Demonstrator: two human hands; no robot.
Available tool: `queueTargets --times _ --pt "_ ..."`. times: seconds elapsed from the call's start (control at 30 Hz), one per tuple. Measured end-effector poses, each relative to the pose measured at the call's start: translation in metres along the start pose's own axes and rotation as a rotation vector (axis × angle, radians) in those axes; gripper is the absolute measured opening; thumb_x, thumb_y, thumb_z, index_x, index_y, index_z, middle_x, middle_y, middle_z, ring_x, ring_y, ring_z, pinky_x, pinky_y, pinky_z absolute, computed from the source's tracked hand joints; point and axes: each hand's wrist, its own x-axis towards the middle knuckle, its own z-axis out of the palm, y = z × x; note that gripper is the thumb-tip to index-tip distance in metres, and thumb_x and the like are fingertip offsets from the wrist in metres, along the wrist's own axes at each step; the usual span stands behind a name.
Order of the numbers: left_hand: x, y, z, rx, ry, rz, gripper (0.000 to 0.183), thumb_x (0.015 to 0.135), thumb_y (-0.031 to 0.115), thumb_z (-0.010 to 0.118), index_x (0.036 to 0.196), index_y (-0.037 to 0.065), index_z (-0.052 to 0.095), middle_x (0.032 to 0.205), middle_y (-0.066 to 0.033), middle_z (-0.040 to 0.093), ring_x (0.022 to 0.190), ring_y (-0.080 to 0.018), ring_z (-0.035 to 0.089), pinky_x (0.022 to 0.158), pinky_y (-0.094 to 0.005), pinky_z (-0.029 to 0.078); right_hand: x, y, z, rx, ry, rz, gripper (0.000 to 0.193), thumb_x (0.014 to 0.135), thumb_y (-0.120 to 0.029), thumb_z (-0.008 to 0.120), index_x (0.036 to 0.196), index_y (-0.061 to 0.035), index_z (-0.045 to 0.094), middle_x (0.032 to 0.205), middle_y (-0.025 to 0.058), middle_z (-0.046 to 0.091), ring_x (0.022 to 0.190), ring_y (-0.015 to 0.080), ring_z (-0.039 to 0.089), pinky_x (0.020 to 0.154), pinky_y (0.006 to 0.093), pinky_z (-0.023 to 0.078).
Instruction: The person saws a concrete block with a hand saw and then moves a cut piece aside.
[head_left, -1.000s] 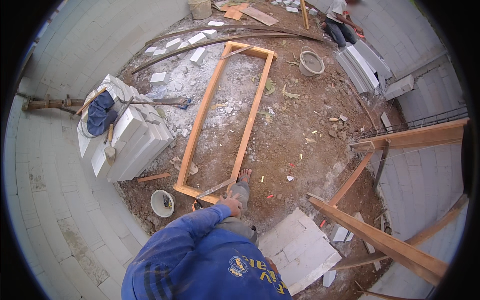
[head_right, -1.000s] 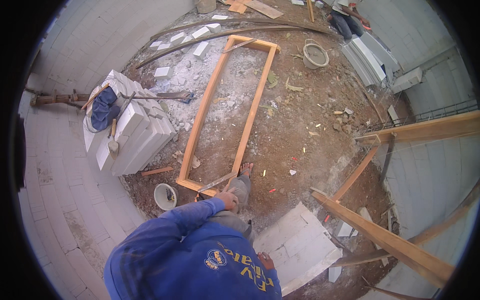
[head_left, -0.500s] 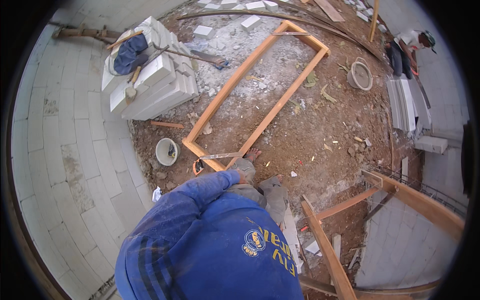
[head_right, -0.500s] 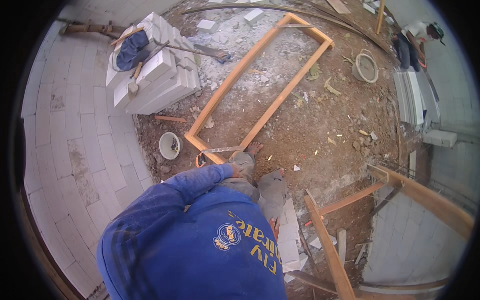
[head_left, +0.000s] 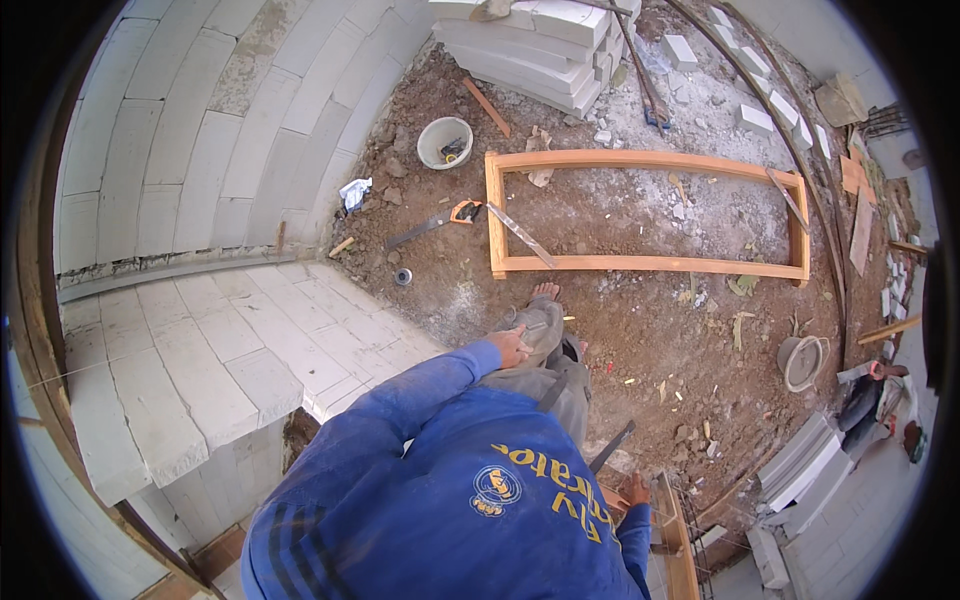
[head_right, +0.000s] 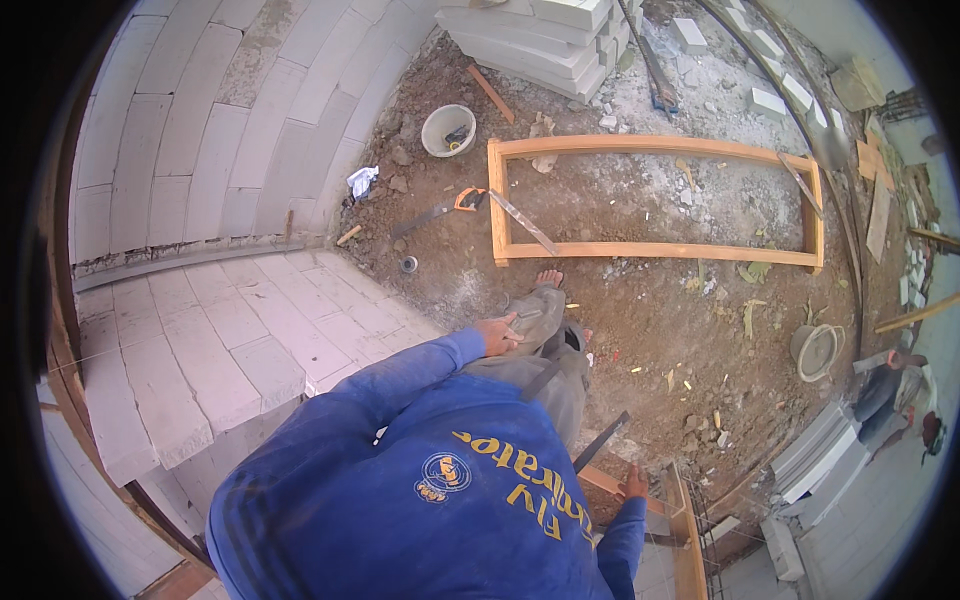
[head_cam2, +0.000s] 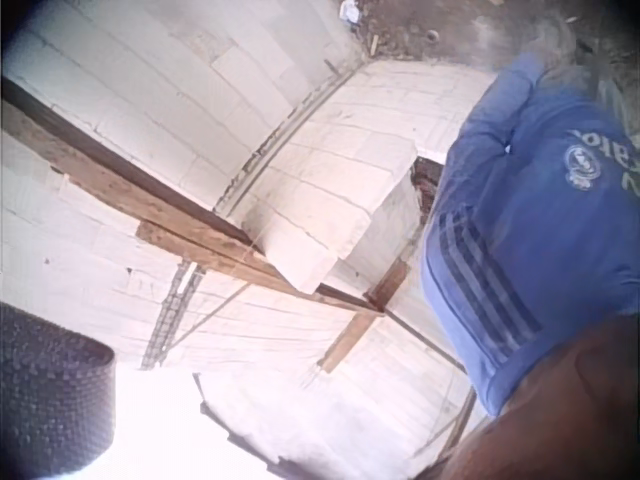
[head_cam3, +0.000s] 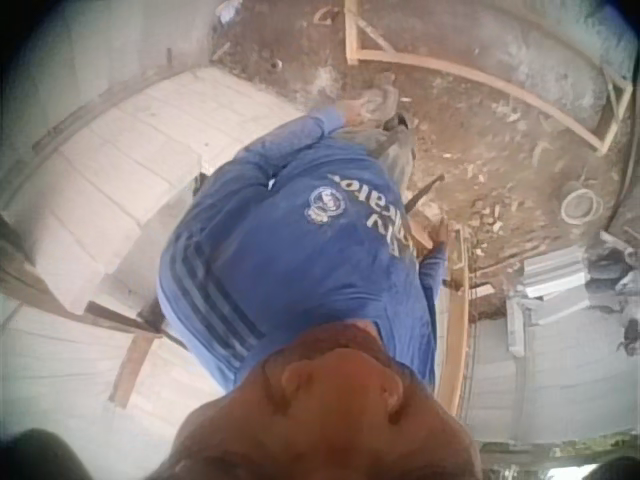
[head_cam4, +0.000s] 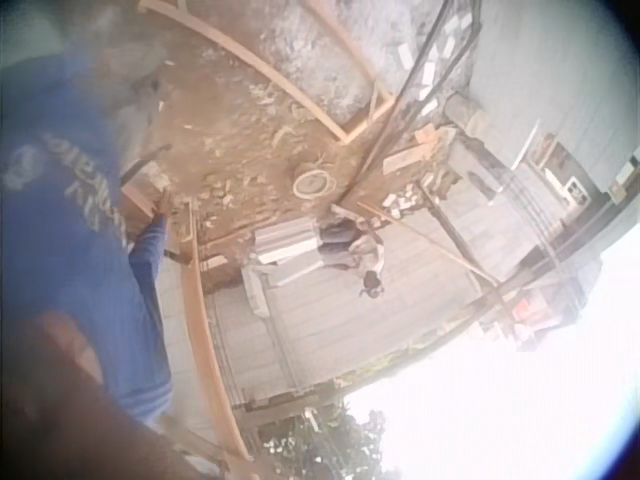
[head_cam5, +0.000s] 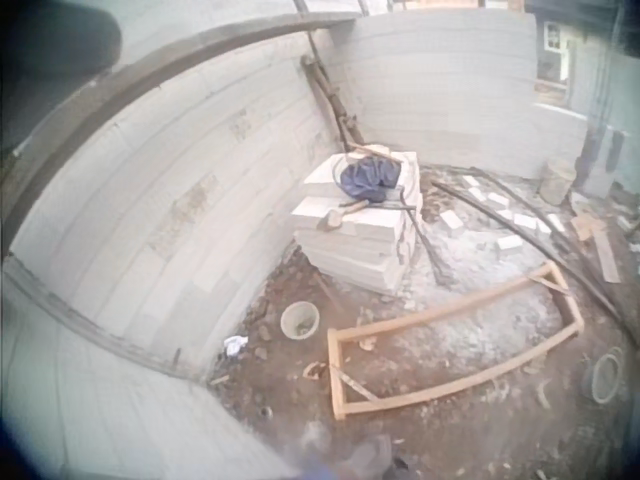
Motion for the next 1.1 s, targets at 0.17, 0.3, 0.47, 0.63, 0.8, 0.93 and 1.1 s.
queueTargets --times 0.17,0.3,0.47,0.63,0.8,0.93,1.1 --pt "0.000 -0.009 0.026 0.008 -0.047 -0.153 0.040 0.092 0.041 0.064 0.127 0.024 0.075 0.154 -0.0174 0.048 0.123 -0.0402 0.063 0.107 -0.0436 0.049 -0.020 -0.104 0.030 0.007 0.027 -0.154 0.067 0.096 -0.057 0.063 0.150 -0.0199 0.051 0.139 0.0164 0.060 0.114 0.0366 0.064 0.083 0.0537 0.055" --pt "-0.004 -0.044 0.051 -0.129 0.054 -0.047 0.043 0.091 0.044 0.066 0.126 0.021 0.075 0.125 -0.0163 0.072 0.117 -0.0377 0.066 0.100 -0.0451 0.052 -0.062 -0.173 0.102 -0.107 -0.054 -0.274 0.071 0.096 -0.057 0.063 0.149 -0.0106 0.052 0.138 0.0216 0.061 0.124 0.0350 0.061 0.090 0.0481 0.055" --pt "-0.003 -0.066 0.004 -0.267 -0.030 0.029 0.041 0.093 0.051 0.063 0.122 0.024 0.076 0.125 -0.0132 0.072 0.108 -0.0386 0.070 0.095 -0.0450 0.054 -0.052 -0.191 0.143 -0.411 -0.146 -0.505 0.077 0.095 -0.060 0.063 0.148 -0.0046 0.053 0.141 0.0284 0.059 0.125 0.0355 0.062 0.094 0.0409 0.055" --pt "0.019 -0.107 -0.039 -0.159 -0.152 -0.008 0.043 0.092 0.056 0.063 0.121 0.027 0.076 0.118 -0.0135 0.075 0.106 -0.0377 0.071 0.093 -0.0436 0.055 -0.035 -0.131 0.133 -0.103 -0.011 -0.265 0.072 0.092 -0.061 0.064 0.147 -0.0150 0.054 0.132 0.0131 0.066 0.101 0.0323 0.068 0.085 0.0496 0.057" --pt "0.027 -0.102 -0.088 0.024 -0.343 0.041 0.047 0.088 0.060 0.065 0.116 0.024 0.078 0.113 -0.0167 0.075 0.104 -0.0390 0.071 0.090 -0.0439 0.055 -0.040 -0.062 0.153 -0.227 -0.151 -0.105 0.078 0.095 -0.066 0.056 0.142 -0.0048 0.056 0.124 0.0189 0.067 0.115 0.0333 0.067 0.090 0.0448 0.057" --pt "0.054 -0.093 -0.107 0.225 -0.388 0.102 0.048 0.084 0.057 0.070 0.109 0.017 0.078 0.102 -0.0220 0.075 0.100 -0.0400 0.072 0.088 -0.0454 0.056 -0.041 0.015 0.218 -0.135 -0.195 -0.140 0.077 0.095 -0.067 0.052 0.139 -0.0047 0.059 0.124 0.0227 0.067 0.116 0.0361 0.066 0.094 0.0461 0.055" --pt "0.105 -0.098 -0.121 0.172 -0.436 0.157 0.046 0.084 0.047 0.074 0.107 0.008 0.078 0.097 -0.0234 0.075 0.095 -0.0362 0.075 0.086 -0.0430 0.056 -0.027 0.008 0.240 -0.003 -0.134 -0.123 0.077 0.095 -0.069 0.048 0.136 -0.0047 0.062 0.124 0.0274 0.066 0.117 0.0396 0.065 0.098 0.0477 0.052"
